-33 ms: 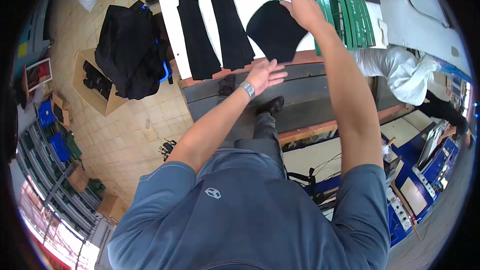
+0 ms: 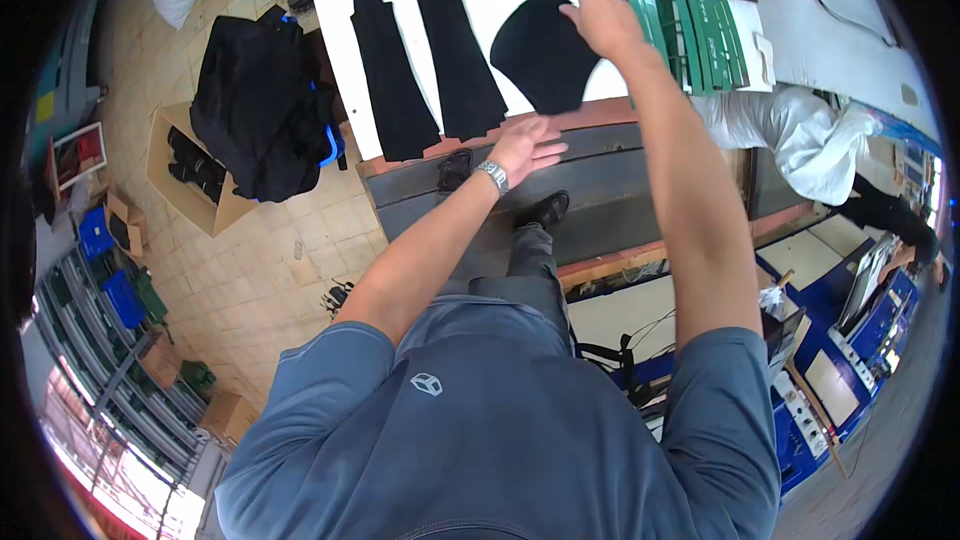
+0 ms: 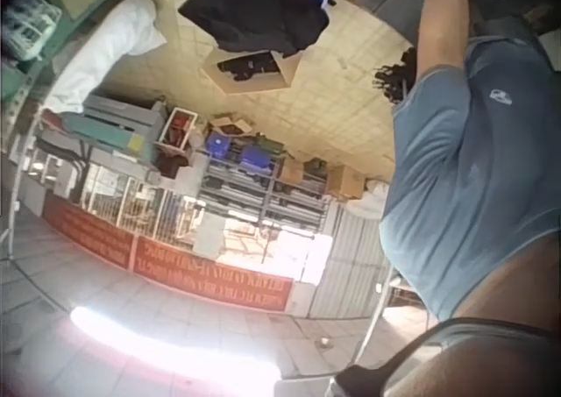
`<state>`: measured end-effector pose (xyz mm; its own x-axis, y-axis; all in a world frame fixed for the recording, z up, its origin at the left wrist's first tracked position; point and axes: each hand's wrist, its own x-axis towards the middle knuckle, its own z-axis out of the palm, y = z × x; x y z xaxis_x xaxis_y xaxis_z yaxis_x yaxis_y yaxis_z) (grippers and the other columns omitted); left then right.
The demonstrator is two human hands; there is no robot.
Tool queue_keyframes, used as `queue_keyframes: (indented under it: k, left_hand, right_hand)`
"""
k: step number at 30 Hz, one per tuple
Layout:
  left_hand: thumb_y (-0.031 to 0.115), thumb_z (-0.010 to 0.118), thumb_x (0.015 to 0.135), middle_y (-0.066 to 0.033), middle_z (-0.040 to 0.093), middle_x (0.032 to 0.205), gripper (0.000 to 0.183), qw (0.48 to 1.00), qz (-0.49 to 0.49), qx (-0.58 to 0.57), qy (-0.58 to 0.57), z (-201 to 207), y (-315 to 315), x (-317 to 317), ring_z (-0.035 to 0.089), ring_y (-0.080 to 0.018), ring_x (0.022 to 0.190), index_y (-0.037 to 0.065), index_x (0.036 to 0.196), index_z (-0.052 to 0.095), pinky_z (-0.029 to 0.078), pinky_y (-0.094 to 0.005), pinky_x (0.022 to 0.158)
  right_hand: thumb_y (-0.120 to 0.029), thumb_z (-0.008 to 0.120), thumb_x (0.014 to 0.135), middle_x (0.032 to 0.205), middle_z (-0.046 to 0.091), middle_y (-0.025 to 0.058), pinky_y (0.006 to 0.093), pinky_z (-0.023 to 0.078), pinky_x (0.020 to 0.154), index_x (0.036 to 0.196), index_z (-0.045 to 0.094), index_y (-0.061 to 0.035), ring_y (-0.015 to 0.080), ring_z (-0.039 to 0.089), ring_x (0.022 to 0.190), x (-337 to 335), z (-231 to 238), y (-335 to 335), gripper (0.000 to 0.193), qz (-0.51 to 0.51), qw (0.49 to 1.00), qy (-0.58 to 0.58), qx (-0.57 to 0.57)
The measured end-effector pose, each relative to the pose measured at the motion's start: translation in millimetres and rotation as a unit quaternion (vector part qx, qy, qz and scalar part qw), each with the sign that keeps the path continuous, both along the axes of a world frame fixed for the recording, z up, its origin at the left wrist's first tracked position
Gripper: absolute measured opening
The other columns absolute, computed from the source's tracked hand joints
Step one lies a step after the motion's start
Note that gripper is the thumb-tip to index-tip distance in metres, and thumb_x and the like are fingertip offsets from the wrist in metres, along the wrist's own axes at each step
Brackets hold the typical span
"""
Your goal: Using a die-cutting machine and scissors to cut out shoe upper components from fabric sheets.
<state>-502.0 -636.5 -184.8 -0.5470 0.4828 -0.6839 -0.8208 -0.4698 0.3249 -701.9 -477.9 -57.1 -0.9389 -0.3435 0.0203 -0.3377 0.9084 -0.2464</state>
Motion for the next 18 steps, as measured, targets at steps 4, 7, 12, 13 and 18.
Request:
queue_keyframes:
  k: [4, 7, 12, 13, 18]
  left_hand:
    - [0.038, 0.057, 0.111, -0.0204, 0.060, 0.149, 0.057, 0.989, -0.117, -0.075, -0.054, -17, -33, 46, 0.066, -0.0336, 0.130, 0.006, 0.156, 0.044, 0.054, -0.0490, 0.109]
    - [0.036, 0.057, 0.110, -0.0169, 0.066, 0.142, 0.049, 0.971, -0.198, -0.110, -0.078, -2, -71, 86, 0.069, -0.0300, 0.124, 0.010, 0.151, 0.051, 0.055, -0.0439, 0.104]
    - [0.035, 0.057, 0.110, -0.0158, 0.068, 0.138, 0.042, 0.927, -0.351, -0.120, -0.061, 31, -67, 103, 0.069, -0.0298, 0.124, 0.011, 0.145, 0.056, 0.055, -0.0455, 0.101]
    - [0.036, 0.059, 0.109, -0.0156, 0.069, 0.136, 0.043, 0.920, -0.369, -0.127, -0.043, 35, -59, 103, 0.070, -0.0295, 0.122, 0.011, 0.144, 0.056, 0.055, -0.0449, 0.100]
    - [0.037, 0.062, 0.109, -0.0158, 0.070, 0.134, 0.045, 0.865, -0.485, -0.120, 0.038, 51, 17, 82, 0.069, -0.0298, 0.123, 0.010, 0.145, 0.055, 0.055, -0.0437, 0.101]
  right_hand:
    - [-0.015, 0.068, 0.098, 0.127, 0.070, 0.0240, 0.0516, 0.055, 0.100, 0.133, 0.062, -0.0029, 0.0429, 0.068, 0.116, 107, -44, 26, 0.038, -0.050, 0.992, -0.101, -0.048]
    - [-0.020, 0.069, 0.095, 0.127, 0.069, 0.0257, 0.0539, 0.053, 0.101, 0.134, 0.062, -0.0029, 0.0456, 0.065, 0.119, 249, -33, 36, 0.043, -0.055, 0.974, -0.213, -0.047]
    - [-0.031, 0.072, 0.097, 0.124, 0.071, 0.0194, 0.0517, 0.055, 0.100, 0.130, 0.067, -0.0089, 0.0417, 0.066, 0.120, 479, -14, 48, 0.040, -0.145, 0.884, -0.440, -0.055]
    - [-0.031, 0.072, 0.097, 0.124, 0.071, 0.0194, 0.0517, 0.055, 0.100, 0.130, 0.067, -0.0089, 0.0417, 0.066, 0.120, 504, -5, 51, 0.040, -0.194, 0.879, -0.431, -0.067]
    - [-0.031, 0.071, 0.100, 0.116, 0.073, 0.0178, 0.0512, 0.058, 0.092, 0.130, 0.066, -0.0063, 0.0403, 0.070, 0.110, 597, 40, 53, 0.039, -0.421, 0.841, -0.299, -0.160]
